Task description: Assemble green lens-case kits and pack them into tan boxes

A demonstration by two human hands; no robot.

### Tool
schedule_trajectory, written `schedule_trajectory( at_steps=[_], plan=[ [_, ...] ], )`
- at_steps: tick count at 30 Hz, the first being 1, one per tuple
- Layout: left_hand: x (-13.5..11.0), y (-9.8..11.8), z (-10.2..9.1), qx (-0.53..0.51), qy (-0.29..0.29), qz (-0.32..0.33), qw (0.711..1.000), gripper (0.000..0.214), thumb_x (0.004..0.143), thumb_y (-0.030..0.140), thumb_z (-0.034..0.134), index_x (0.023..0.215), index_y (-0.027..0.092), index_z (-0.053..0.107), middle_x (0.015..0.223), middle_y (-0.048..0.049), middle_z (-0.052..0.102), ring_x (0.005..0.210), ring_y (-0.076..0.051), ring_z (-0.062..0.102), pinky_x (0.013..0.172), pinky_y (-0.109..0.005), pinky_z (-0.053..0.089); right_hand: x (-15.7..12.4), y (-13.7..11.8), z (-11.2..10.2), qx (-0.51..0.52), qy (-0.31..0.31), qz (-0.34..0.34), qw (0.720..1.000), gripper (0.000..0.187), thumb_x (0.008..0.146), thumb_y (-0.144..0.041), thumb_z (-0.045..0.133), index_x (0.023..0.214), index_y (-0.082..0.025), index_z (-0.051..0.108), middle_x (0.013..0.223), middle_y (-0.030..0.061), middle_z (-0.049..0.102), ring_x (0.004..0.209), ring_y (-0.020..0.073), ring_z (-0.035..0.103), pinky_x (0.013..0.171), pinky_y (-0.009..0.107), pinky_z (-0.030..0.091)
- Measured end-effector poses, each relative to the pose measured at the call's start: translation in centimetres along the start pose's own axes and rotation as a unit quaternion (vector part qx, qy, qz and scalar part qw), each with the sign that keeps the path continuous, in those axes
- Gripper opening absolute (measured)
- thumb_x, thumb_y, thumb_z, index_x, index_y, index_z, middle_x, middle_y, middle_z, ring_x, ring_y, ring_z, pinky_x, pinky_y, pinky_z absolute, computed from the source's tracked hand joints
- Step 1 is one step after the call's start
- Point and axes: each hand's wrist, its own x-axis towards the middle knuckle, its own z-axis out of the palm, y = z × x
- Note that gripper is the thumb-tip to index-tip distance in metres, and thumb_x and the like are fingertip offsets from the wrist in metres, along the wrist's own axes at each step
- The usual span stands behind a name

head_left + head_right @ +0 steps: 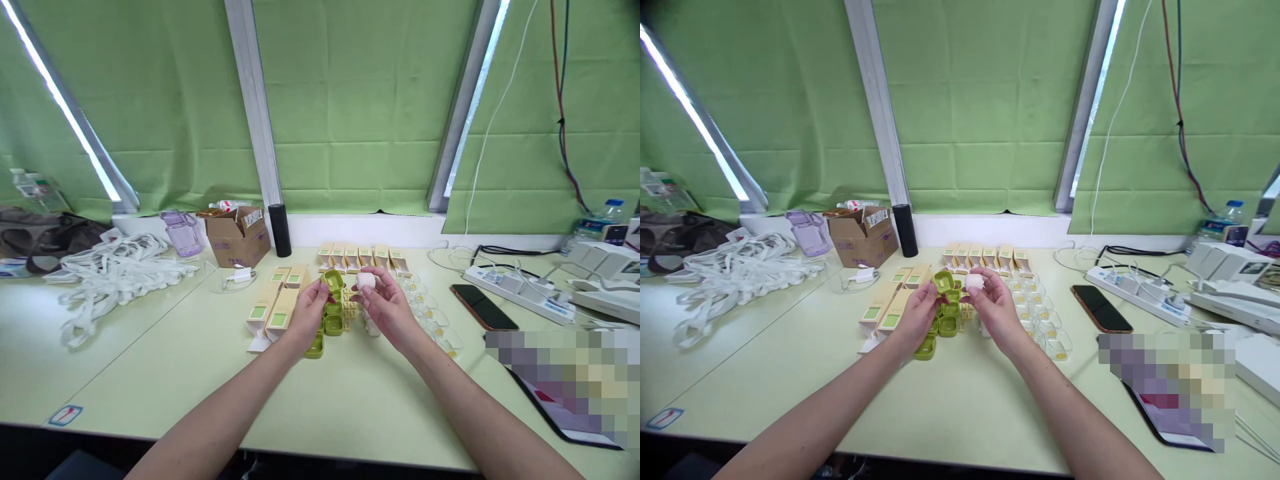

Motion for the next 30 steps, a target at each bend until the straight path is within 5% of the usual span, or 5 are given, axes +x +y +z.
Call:
schedule_trajectory(
  at_steps=[5, 9, 14, 23, 30],
  plan=[
    [-0.4, 0.3, 0.4, -0.013, -0.017, -0.013, 1.0, 0.057, 0.085, 0.068, 0.081, 0.121, 0.024, 0.077, 0.106, -0.0053, 0.076, 0.089, -0.016, 0.063, 0.082, -0.027, 0.052, -0.2, 0.3, 0.2, -0.031, -0.019, -0.012, 0.999, 0.051, 0.077, -0.042, 0.095, 0.124, -0.032, 0.077, 0.11, 0.0023, 0.078, 0.111, 0.0239, 0.073, 0.112, 0.047, 0.058],
    [-0.8, 0.5, 0.6, 0.011, -0.025, -0.013, 1.0, 0.062, 0.087, 0.067, 0.079, 0.133, 0.025, 0.075, 0.109, -0.005, 0.075, 0.087, -0.015, 0.062, 0.083, -0.028, 0.053, -0.1, 0.7, -0.3, -0.087, 0.023, -0.046, 0.995, 0.062, 0.071, -0.04, 0.098, 0.127, -0.031, 0.074, 0.119, 0.005, 0.077, 0.106, 0.0246, 0.075, 0.102, 0.044, 0.062],
    [-1.0, 0.8, 0.7, 0.057, -0.014, 0.012, 0.998, 0.065, 0.092, 0.066, 0.073, 0.142, 0.026, 0.068, 0.108, -0.0049, 0.072, 0.083, -0.014, 0.061, 0.083, -0.029, 0.054, 0.1, 1.0, -0.7, -0.144, 0.055, -0.062, 0.986, 0.052, 0.073, -0.05, 0.095, 0.115, -0.024, 0.077, 0.106, 0.0094, 0.081, 0.1, 0.0275, 0.077, 0.093, 0.045, 0.064],
    [-0.8, 0.7, 0.5, 0.122, -0.018, 0.069, 0.99, 0.067, 0.089, 0.071, 0.074, 0.133, 0.022, 0.067, 0.086, -0.001, 0.066, 0.079, -0.016, 0.061, 0.088, -0.031, 0.055, 0.0, 0.9, -0.6, -0.2, 0.049, -0.054, 0.977, 0.052, 0.078, -0.062, 0.087, 0.111, -0.022, 0.08, 0.107, 0.0123, 0.084, 0.101, 0.03, 0.078, 0.09, 0.046, 0.065],
    [-0.9, 0.3, 0.6, 0.143, -0.033, 0.071, 0.987, 0.07, 0.088, 0.073, 0.074, 0.134, 0.02, 0.066, 0.1, -0.0073, 0.072, 0.091, -0.02, 0.066, 0.086, -0.032, 0.054, -0.3, 0.9, -0.3, -0.198, 0.029, -0.017, 0.98, 0.053, 0.075, -0.063, 0.089, 0.109, -0.022, 0.082, 0.105, 0.0116, 0.085, 0.099, 0.0316, 0.079, 0.093, 0.047, 0.064]
  ],
)
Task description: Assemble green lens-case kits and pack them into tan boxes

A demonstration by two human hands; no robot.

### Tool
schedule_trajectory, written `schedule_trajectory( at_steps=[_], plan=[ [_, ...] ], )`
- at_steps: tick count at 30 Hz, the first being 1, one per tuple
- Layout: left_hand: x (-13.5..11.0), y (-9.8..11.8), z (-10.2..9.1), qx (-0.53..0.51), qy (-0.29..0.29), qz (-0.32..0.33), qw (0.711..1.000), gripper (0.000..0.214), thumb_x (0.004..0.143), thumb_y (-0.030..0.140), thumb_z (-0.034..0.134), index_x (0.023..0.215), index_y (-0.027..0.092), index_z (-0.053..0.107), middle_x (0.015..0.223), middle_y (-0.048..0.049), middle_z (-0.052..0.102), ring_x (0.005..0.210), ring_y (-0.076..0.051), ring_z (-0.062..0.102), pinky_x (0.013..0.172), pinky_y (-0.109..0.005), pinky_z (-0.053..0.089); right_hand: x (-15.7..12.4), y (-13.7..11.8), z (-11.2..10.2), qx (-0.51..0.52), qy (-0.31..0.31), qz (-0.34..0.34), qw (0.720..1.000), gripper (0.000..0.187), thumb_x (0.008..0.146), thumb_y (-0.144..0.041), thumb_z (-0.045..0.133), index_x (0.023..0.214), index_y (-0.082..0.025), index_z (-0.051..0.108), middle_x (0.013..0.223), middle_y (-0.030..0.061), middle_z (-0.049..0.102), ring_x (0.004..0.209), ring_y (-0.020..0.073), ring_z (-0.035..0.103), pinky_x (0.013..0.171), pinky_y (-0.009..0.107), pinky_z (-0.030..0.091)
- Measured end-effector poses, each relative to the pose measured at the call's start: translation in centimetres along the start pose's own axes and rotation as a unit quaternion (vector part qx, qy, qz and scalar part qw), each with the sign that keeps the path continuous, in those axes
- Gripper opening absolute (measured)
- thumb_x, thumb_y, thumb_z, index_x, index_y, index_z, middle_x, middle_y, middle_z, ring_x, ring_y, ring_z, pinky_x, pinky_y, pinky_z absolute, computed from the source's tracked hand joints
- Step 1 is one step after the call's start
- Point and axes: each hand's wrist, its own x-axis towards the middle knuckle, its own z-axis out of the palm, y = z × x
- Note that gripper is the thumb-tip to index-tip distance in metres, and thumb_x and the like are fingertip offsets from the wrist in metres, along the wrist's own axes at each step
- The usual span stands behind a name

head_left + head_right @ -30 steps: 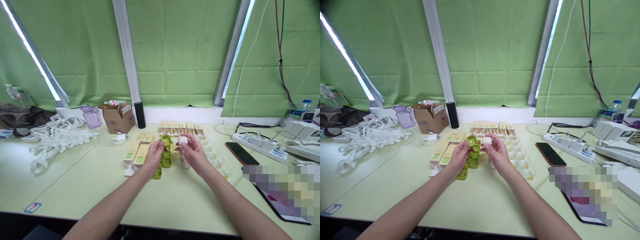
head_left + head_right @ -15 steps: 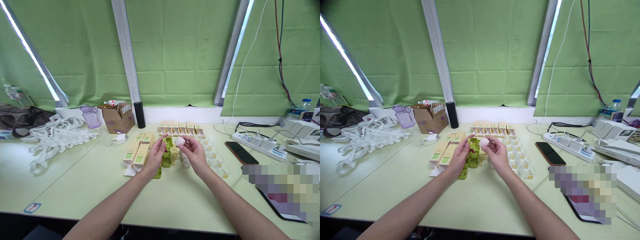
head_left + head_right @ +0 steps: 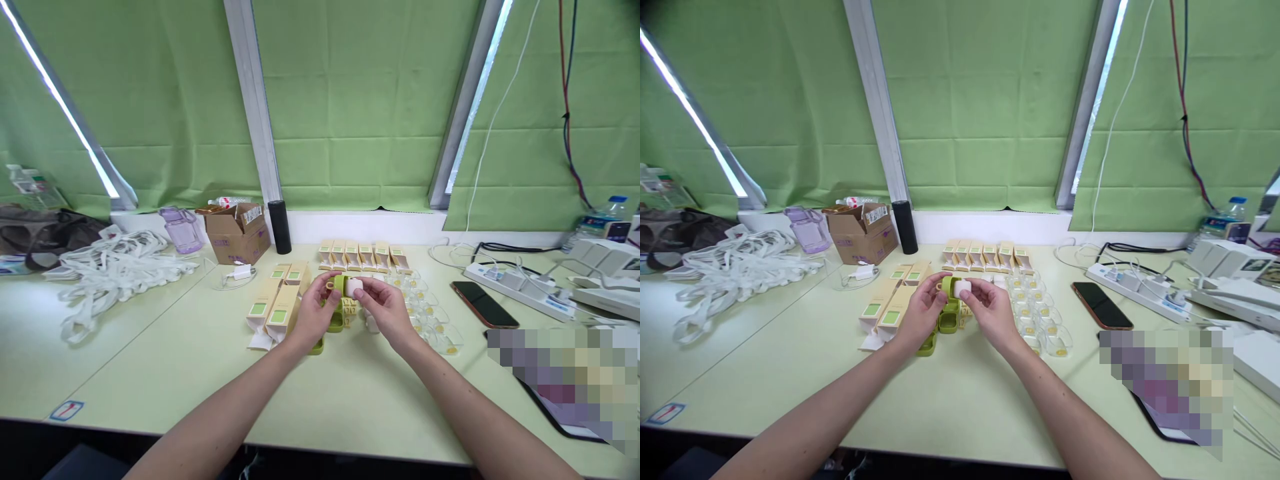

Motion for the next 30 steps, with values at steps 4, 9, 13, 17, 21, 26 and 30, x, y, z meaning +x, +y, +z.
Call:
schedule_trajectory(
  at_steps=[4, 9, 13, 17, 21, 26, 30],
  plan=[
    [-0.09, -0.02, 0.01, 0.023, -0.001, 0.004, 1.0, 0.07, 0.089, 0.074, 0.072, 0.134, 0.021, 0.066, 0.112, -0.0099, 0.074, 0.092, -0.021, 0.066, 0.084, -0.032, 0.054, -0.04, 0.0, 0.13, 0.01, -0.002, 0.003, 1.0, 0.053, 0.074, -0.062, 0.09, 0.107, -0.022, 0.083, 0.104, 0.0113, 0.085, 0.098, 0.0313, 0.079, 0.091, 0.046, 0.064],
    [-0.14, -0.09, -0.06, 0.049, -0.009, 0.014, 0.999, 0.072, 0.09, 0.075, 0.069, 0.135, 0.02, 0.066, 0.121, -0.0119, 0.073, 0.095, -0.021, 0.065, 0.085, -0.032, 0.053, -0.1, -0.17, 0.14, 0.008, -0.009, 0.0, 1.0, 0.051, 0.075, -0.061, 0.089, 0.107, -0.021, 0.085, 0.099, 0.0095, 0.085, 0.093, 0.0293, 0.079, 0.086, 0.043, 0.065],
    [-0.09, -0.01, -0.17, 0.061, -0.012, 0.027, 0.998, 0.07, 0.091, 0.075, 0.068, 0.133, 0.019, 0.067, 0.128, -0.0136, 0.072, 0.102, -0.023, 0.066, 0.089, -0.034, 0.053, -0.2, -0.39, 0.16, 0.006, -0.016, -0.001, 1.0, 0.049, 0.077, -0.059, 0.089, 0.109, -0.022, 0.085, 0.096, 0.0077, 0.085, 0.088, 0.0275, 0.078, 0.083, 0.042, 0.065],
    [-0.03, 0.05, -0.25, 0.065, -0.011, 0.031, 0.997, 0.068, 0.09, 0.074, 0.07, 0.13, 0.019, 0.068, 0.129, -0.014, 0.073, 0.106, -0.025, 0.068, 0.093, -0.036, 0.054, -0.3, -0.52, 0.25, 0.006, -0.016, -0.006, 1.0, 0.045, 0.078, -0.056, 0.088, 0.109, -0.024, 0.086, 0.095, 0.0061, 0.084, 0.085, 0.0267, 0.077, 0.08, 0.042, 0.065],
    [-0.19, -0.35, -0.31, 0.083, -0.009, 0.037, 0.996, 0.066, 0.092, 0.073, 0.068, 0.13, 0.019, 0.068, 0.132, -0.0156, 0.07, 0.11, -0.026, 0.067, 0.097, -0.039, 0.054, -0.27, -0.52, 0.33, -0.005, -0.017, -0.002, 1.0, 0.046, 0.079, -0.058, 0.087, 0.109, -0.023, 0.086, 0.091, 0.0061, 0.083, 0.078, 0.0256, 0.075, 0.072, 0.039, 0.064],
    [-0.74, -0.34, -0.05, 0.138, -0.004, 0.061, 0.989, 0.059, 0.096, 0.061, 0.071, 0.14, 0.023, 0.064, 0.141, -0.0154, 0.062, 0.123, -0.028, 0.063, 0.106, -0.044, 0.053, -0.2, -0.42, 0.45, 0.013, -0.006, 0.003, 1.0, 0.048, 0.077, -0.06, 0.088, 0.108, -0.022, 0.085, 0.088, 0.0064, 0.083, 0.073, 0.0241, 0.074, 0.072, 0.039, 0.064],
    [-0.9, 0.46, 0.16, 0.161, -0.006, 0.096, 0.982, 0.046, 0.096, 0.043, 0.077, 0.137, 0.027, 0.064, 0.146, -0.0119, 0.058, 0.137, -0.029, 0.057, 0.112, -0.043, 0.051, -0.34, -0.22, 0.67, 0.024, -0.001, 0.003, 1.0, 0.051, 0.077, -0.061, 0.088, 0.111, -0.024, 0.083, 0.097, 0.0082, 0.084, 0.081, 0.0266, 0.077, 0.076, 0.042, 0.066]
  ],
)
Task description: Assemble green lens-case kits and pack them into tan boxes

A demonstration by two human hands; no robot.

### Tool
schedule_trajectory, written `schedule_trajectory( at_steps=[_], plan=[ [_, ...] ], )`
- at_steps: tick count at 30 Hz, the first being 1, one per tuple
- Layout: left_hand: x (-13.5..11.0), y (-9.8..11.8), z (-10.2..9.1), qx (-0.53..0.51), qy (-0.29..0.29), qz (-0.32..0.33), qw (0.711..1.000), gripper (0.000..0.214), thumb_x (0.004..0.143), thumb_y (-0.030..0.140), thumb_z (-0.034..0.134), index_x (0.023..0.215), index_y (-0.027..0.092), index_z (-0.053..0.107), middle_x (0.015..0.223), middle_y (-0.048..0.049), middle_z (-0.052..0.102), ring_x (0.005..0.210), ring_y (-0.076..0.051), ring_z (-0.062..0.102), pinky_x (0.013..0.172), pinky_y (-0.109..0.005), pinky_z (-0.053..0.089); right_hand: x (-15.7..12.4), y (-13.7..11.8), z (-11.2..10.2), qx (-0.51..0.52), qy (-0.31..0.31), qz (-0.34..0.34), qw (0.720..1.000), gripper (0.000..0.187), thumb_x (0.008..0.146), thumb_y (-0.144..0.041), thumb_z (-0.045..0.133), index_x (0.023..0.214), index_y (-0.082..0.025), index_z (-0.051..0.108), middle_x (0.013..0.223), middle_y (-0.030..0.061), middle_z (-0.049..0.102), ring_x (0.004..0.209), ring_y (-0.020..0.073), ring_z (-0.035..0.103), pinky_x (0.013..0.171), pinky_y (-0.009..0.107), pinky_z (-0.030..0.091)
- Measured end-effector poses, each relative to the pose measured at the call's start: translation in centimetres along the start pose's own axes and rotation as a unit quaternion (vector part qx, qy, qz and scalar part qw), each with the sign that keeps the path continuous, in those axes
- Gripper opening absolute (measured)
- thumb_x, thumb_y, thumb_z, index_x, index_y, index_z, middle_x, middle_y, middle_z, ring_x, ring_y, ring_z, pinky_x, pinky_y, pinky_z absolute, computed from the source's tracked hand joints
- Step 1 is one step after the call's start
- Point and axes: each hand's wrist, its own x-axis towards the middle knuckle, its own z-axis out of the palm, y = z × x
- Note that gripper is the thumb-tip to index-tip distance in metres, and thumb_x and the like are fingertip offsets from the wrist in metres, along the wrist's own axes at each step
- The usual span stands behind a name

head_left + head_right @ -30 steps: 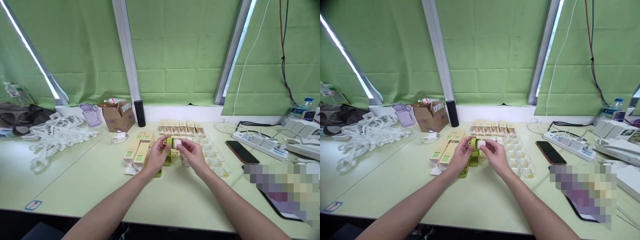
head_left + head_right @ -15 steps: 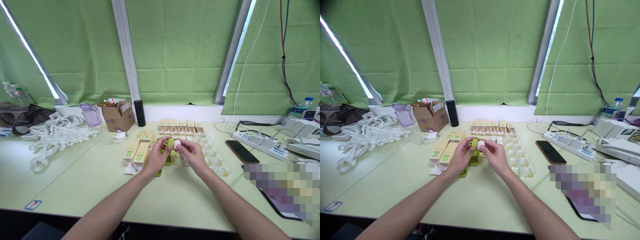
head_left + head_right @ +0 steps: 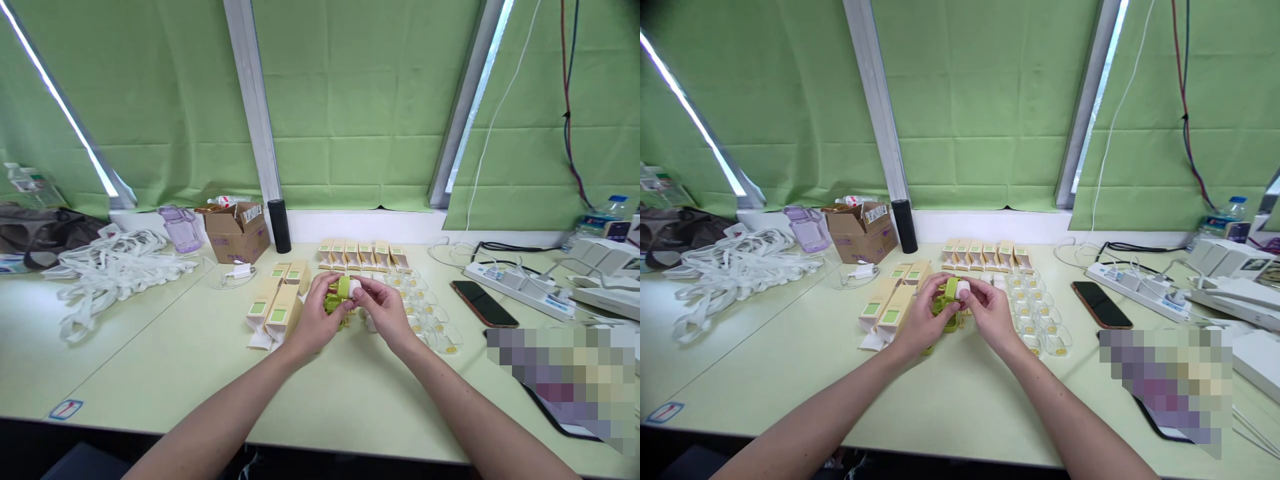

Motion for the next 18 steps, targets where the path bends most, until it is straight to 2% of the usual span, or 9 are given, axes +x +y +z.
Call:
schedule_trajectory(
  at_steps=[4, 8, 13, 18],
  plan=[
    [0.0, 0.3, -0.1, 0.021, 0.001, 0.013, 1.0, 0.043, 0.098, 0.034, 0.074, 0.139, 0.026, 0.064, 0.139, -0.0103, 0.059, 0.133, -0.027, 0.06, 0.115, -0.043, 0.05, -0.1, 0.2, 0.2, -0.003, -0.003, -0.006, 1.0, 0.05, 0.079, -0.062, 0.087, 0.111, -0.024, 0.082, 0.103, 0.0093, 0.084, 0.083, 0.0272, 0.078, 0.076, 0.042, 0.066],
    [-0.2, 0.0, 0.0, 0.054, 0.004, 0.032, 0.998, 0.053, 0.1, 0.033, 0.071, 0.151, 0.029, 0.057, 0.138, -0.0101, 0.059, 0.132, -0.026, 0.061, 0.115, -0.043, 0.051, -0.2, 0.4, 0.5, -0.017, 0.007, -0.01, 1.0, 0.052, 0.078, -0.066, 0.085, 0.109, -0.024, 0.082, 0.098, 0.0093, 0.084, 0.083, 0.0276, 0.077, 0.075, 0.042, 0.066],
    [-0.6, -0.2, 0.2, 0.089, 0.008, 0.068, 0.994, 0.054, 0.104, 0.036, 0.065, 0.155, 0.029, 0.049, 0.143, -0.0126, 0.058, 0.137, -0.028, 0.057, 0.118, -0.046, 0.049, -0.2, 0.7, 0.8, -0.028, 0.02, -0.022, 0.999, 0.052, 0.078, -0.067, 0.085, 0.106, -0.023, 0.082, 0.092, 0.0086, 0.082, 0.079, 0.0259, 0.076, 0.073, 0.04, 0.066],
    [-0.7, -0.3, 0.2, 0.104, -0.013, 0.082, 0.991, 0.055, 0.108, 0.036, 0.058, 0.159, 0.028, 0.041, 0.15, -0.0159, 0.051, 0.144, -0.03, 0.052, 0.12, -0.05, 0.047, -0.2, 0.8, 1.1, -0.031, 0.026, -0.025, 0.999, 0.052, 0.077, -0.07, 0.084, 0.099, -0.023, 0.081, 0.082, 0.0071, 0.08, 0.074, 0.0242, 0.074, 0.07, 0.039, 0.065]
  ],
)
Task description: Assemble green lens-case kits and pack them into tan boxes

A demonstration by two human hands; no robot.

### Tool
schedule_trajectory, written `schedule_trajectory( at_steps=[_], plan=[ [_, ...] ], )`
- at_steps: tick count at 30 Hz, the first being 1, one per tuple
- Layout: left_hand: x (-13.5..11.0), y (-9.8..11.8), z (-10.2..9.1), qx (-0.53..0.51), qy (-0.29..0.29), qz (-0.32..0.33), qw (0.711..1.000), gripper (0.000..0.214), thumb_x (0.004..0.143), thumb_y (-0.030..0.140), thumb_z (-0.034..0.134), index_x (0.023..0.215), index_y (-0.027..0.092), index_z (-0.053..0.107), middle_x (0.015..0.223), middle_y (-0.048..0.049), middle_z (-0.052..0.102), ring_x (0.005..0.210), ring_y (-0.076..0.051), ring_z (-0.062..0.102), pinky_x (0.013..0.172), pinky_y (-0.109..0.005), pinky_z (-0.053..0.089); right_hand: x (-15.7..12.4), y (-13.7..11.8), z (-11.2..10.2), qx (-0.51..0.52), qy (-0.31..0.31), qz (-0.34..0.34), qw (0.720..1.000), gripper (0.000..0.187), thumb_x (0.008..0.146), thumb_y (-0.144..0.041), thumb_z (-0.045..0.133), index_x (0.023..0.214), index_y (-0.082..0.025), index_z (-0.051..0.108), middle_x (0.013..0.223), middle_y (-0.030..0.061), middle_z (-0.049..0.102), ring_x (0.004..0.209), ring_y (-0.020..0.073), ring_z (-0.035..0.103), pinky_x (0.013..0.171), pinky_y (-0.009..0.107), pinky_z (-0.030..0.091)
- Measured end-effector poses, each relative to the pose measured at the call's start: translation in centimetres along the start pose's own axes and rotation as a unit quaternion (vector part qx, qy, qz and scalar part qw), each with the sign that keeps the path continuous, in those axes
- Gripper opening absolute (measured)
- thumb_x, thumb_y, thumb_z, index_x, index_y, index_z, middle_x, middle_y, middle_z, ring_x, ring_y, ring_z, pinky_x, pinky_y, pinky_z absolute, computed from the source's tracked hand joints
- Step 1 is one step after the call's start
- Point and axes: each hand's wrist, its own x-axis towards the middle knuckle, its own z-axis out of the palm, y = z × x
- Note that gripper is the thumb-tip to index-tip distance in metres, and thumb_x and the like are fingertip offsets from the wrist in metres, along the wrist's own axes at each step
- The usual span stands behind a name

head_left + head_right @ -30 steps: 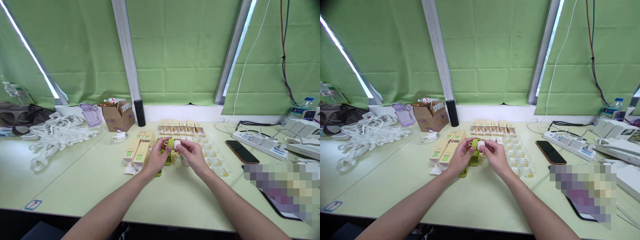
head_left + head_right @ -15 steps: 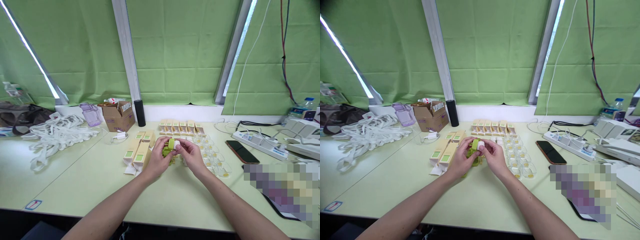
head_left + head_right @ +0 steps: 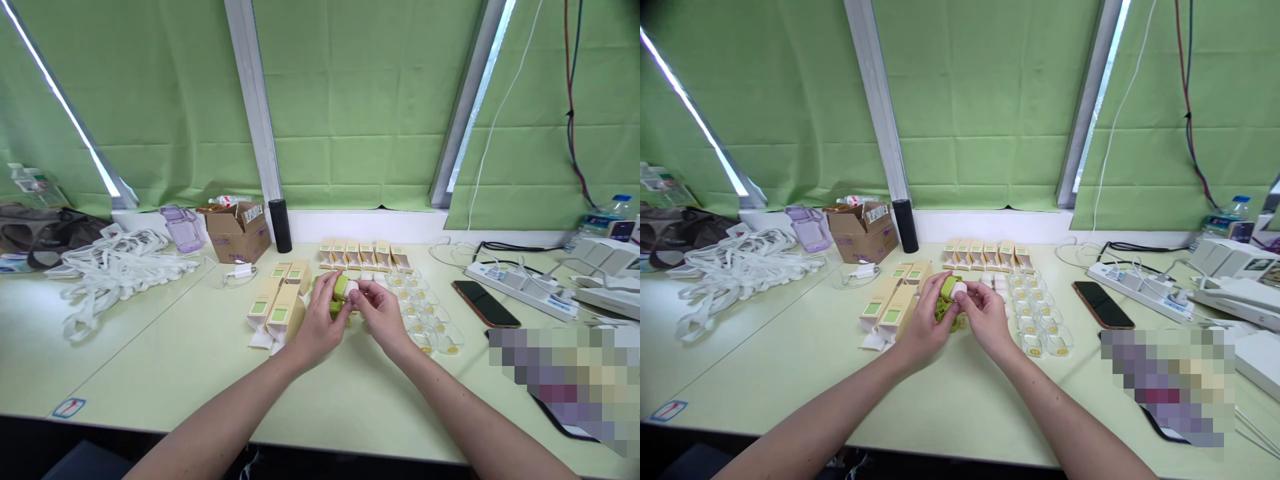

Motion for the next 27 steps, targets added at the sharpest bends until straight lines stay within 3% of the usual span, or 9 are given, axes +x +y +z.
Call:
schedule_trajectory(
  at_steps=[5, 12, 23, 27],
  plan=[
    [0.0, -0.2, -0.2, 0.009, -0.021, 0.015, 1.0, 0.056, 0.109, 0.033, 0.052, 0.163, 0.028, 0.036, 0.152, -0.0166, 0.048, 0.147, -0.031, 0.05, 0.123, -0.051, 0.045, -0.1, -0.1, 0.1, 0.005, 0.004, 0.014, 1.0, 0.053, 0.076, -0.07, 0.084, 0.097, -0.022, 0.08, 0.082, 0.0065, 0.08, 0.073, 0.0235, 0.073, 0.071, 0.039, 0.065],
    [-0.2, 0.2, -0.1, 0.007, -0.004, 0.017, 1.0, 0.058, 0.109, 0.033, 0.053, 0.164, 0.027, 0.036, 0.152, -0.0166, 0.049, 0.146, -0.031, 0.05, 0.123, -0.052, 0.045, -0.4, 0.0, 0.2, -0.003, 0.005, 0.004, 1.0, 0.05, 0.08, -0.069, 0.082, 0.1, -0.023, 0.079, 0.083, 0.0062, 0.079, 0.078, 0.0243, 0.073, 0.071, 0.038, 0.063],
    [0.1, 0.3, 0.0, 0.011, 0.035, 0.02, 0.999, 0.05, 0.101, 0.026, 0.06, 0.15, 0.022, 0.051, 0.138, -0.0149, 0.059, 0.129, -0.029, 0.06, 0.113, -0.046, 0.051, -0.8, 0.3, 0.8, 0.01, -0.002, 0.001, 1.0, 0.047, 0.083, -0.068, 0.081, 0.097, -0.023, 0.074, 0.085, 0.0063, 0.077, 0.078, 0.0242, 0.073, 0.072, 0.039, 0.063],
    [0.3, 0.1, 0.0, -0.1, 0.057, -0.048, 0.992, 0.047, 0.101, 0.036, 0.063, 0.145, 0.02, 0.058, 0.14, -0.016, 0.061, 0.129, -0.03, 0.062, 0.112, -0.044, 0.052, -1.2, -0.4, 0.1, -0.066, -0.024, -0.056, 0.996, 0.043, 0.088, -0.054, 0.081, 0.119, -0.025, 0.071, 0.106, 0.0082, 0.076, 0.085, 0.0235, 0.073, 0.076, 0.039, 0.064]
  ],
)
